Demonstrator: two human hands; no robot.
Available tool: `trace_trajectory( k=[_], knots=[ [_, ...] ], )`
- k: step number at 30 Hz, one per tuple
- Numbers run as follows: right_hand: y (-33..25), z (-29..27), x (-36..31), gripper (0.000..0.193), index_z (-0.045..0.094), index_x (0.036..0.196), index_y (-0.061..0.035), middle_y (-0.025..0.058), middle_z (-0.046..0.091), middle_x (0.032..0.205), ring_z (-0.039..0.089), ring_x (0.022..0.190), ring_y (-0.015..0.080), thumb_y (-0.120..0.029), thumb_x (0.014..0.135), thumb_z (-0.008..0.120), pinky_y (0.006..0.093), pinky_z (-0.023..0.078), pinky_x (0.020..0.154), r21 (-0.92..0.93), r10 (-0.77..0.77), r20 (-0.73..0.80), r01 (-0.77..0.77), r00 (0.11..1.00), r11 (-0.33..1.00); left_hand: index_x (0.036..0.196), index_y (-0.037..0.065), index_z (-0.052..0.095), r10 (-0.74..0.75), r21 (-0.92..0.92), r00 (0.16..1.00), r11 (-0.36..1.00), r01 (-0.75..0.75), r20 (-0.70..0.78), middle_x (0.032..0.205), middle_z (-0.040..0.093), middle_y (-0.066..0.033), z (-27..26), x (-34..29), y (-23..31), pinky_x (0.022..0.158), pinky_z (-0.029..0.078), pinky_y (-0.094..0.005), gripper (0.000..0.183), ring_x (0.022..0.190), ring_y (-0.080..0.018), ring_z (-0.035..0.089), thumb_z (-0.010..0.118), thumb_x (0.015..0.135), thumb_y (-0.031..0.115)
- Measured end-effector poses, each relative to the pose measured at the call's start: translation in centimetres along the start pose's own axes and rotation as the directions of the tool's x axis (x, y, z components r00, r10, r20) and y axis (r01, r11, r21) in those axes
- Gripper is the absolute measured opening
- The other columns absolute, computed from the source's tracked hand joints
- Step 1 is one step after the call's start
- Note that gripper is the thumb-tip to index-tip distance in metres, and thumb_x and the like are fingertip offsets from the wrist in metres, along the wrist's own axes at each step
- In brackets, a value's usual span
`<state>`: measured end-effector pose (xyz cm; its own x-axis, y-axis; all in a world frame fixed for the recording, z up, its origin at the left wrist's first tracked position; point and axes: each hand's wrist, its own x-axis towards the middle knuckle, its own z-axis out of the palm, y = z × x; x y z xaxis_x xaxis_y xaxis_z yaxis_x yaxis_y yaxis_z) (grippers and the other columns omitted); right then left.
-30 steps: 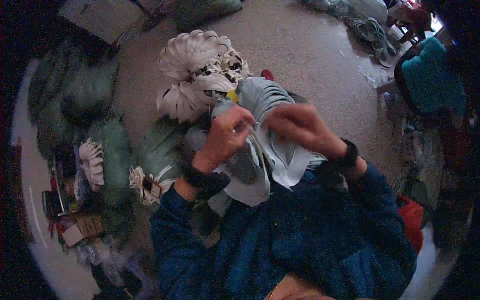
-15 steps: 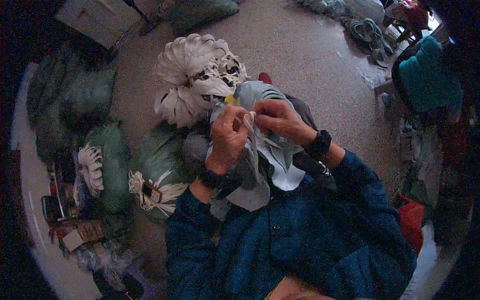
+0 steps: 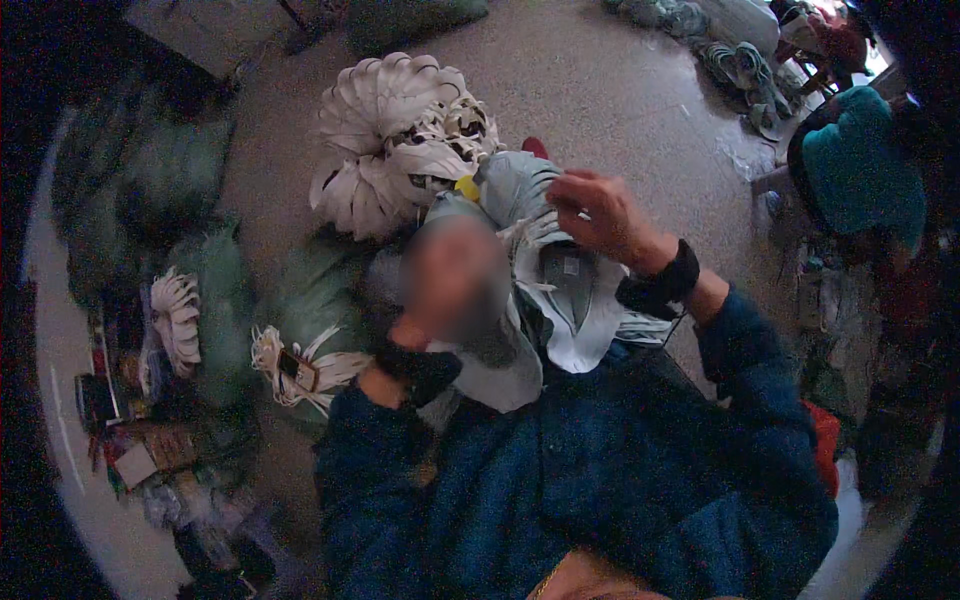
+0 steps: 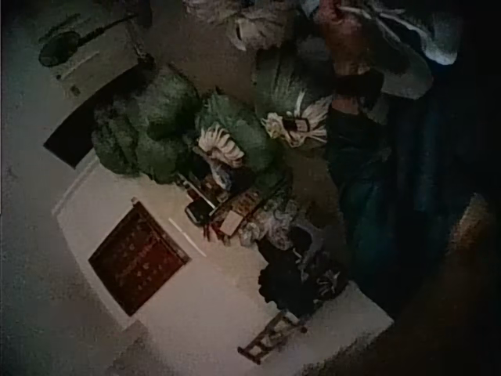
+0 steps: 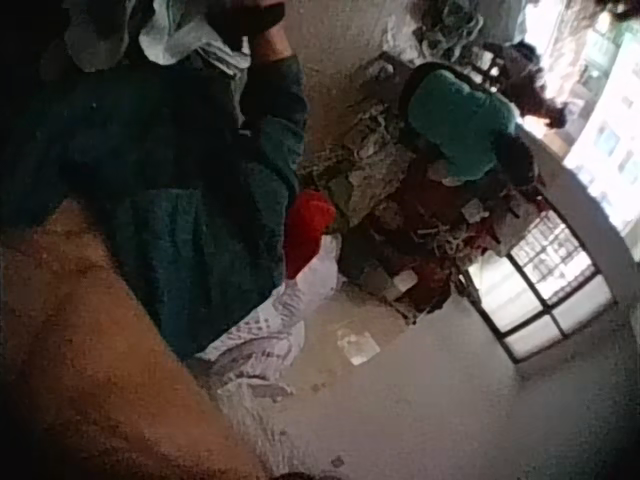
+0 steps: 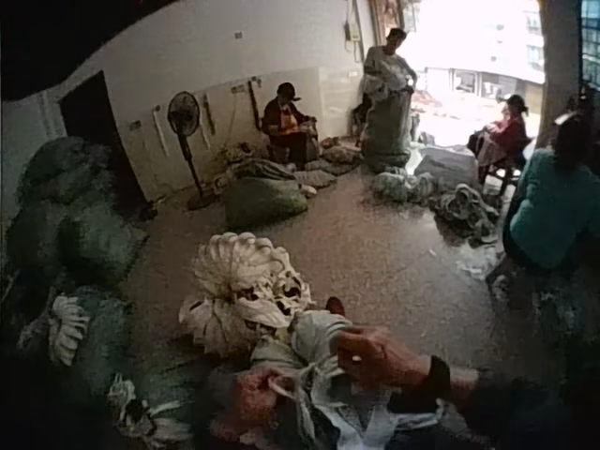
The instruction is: The recorder is lacing and organizing shoe uppers, then bundling them together in a manufacturing setting.
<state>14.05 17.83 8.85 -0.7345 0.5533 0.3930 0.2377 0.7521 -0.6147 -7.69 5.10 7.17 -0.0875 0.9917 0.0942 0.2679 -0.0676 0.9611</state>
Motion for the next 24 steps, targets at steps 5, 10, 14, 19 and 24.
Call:
trace_trajectory(
  k=[5, 10, 14, 19, 24],
  knots=[
    [-0.6, 1.3, -1.3, 0.005, 0.056, 0.084, -0.0022, 0.0055, 0.056, 0.079, 0.054, 0.069, 0.0153, -0.006, 0.081, 0.057, 0.0298, 0.045, 0.063, 0.518, 0.187, 0.183, -0.256, 0.965, 0.816, 0.092, 0.003, 0.063, -0.001, -0.216, 1.000, 0.976, 0.005, 0.020, 0.083, 0.065, -0.0012, -0.3, -0.5, -2.2, 0.075, 0.046, -0.0227, 0.016, 0.077, -0.0097, 0.059, 0.054, 0.095, 0.015],
    [-1.4, 2.5, -1.6, 0.006, 0.055, 0.088, -0.0039, 0.0030, 0.056, 0.082, 0.054, 0.069, 0.0106, -0.008, 0.084, 0.057, 0.0241, 0.044, 0.062, 0.856, 0.387, 0.478, -0.516, 0.789, -0.005, 0.097, 0.001, 0.062, -0.164, -0.560, 0.980, 0.805, 0.197, 0.110, 0.090, 0.065, -0.0038, -0.5, 0.2, 0.9, 0.080, 0.047, -0.0260, 0.023, 0.084, -0.0126, 0.059, 0.049, 0.098, 0.021],
    [-1.9, 1.8, -1.4, 0.008, 0.055, 0.092, -0.0037, 0.0046, 0.058, 0.082, 0.055, 0.070, 0.0112, -0.008, 0.085, 0.057, 0.0243, 0.045, 0.062, 0.902, 0.391, 0.390, -0.431, 0.834, 0.021, 0.089, 0.006, 0.059, -0.022, -0.551, 0.998, 0.833, 0.047, 0.052, 0.085, 0.063, -0.0049, 0.5, 1.0, 1.5, 0.083, 0.047, -0.0321, 0.023, 0.084, -0.0165, 0.059, 0.050, 0.097, 0.026],
    [0.3, 0.7, -3.0, 0.009, 0.056, 0.093, -0.0036, 0.0065, 0.059, 0.090, 0.056, 0.067, 0.0114, -0.007, 0.085, 0.057, 0.0255, 0.047, 0.060, 0.807, 0.189, 0.454, -0.491, 0.871, 0.328, 0.074, 0.011, 0.045, -0.013, -0.929, 0.980, 0.317, 0.190, 0.196, 0.072, 0.052, -0.0026, -0.1, 1.3, -0.8, 0.089, 0.043, -0.0406, 0.031, 0.074, -0.0201, 0.055, 0.049, 0.097, 0.032],
    [-1.7, 1.0, -2.7, 0.002, 0.054, 0.088, -0.0040, 0.0090, 0.057, 0.094, 0.055, 0.064, 0.0108, -0.004, 0.086, 0.053, 0.0239, 0.046, 0.055, 0.860, 0.319, 0.386, -0.463, 0.866, 0.215, 0.071, 0.013, 0.041, -0.171, -0.929, 0.956, 0.247, 0.275, 0.238, 0.065, 0.046, -0.0013, 0.6, 0.6, -1.3, 0.085, 0.043, -0.0426, 0.033, 0.064, -0.0200, 0.049, 0.050, 0.096, 0.033]
  ],
)
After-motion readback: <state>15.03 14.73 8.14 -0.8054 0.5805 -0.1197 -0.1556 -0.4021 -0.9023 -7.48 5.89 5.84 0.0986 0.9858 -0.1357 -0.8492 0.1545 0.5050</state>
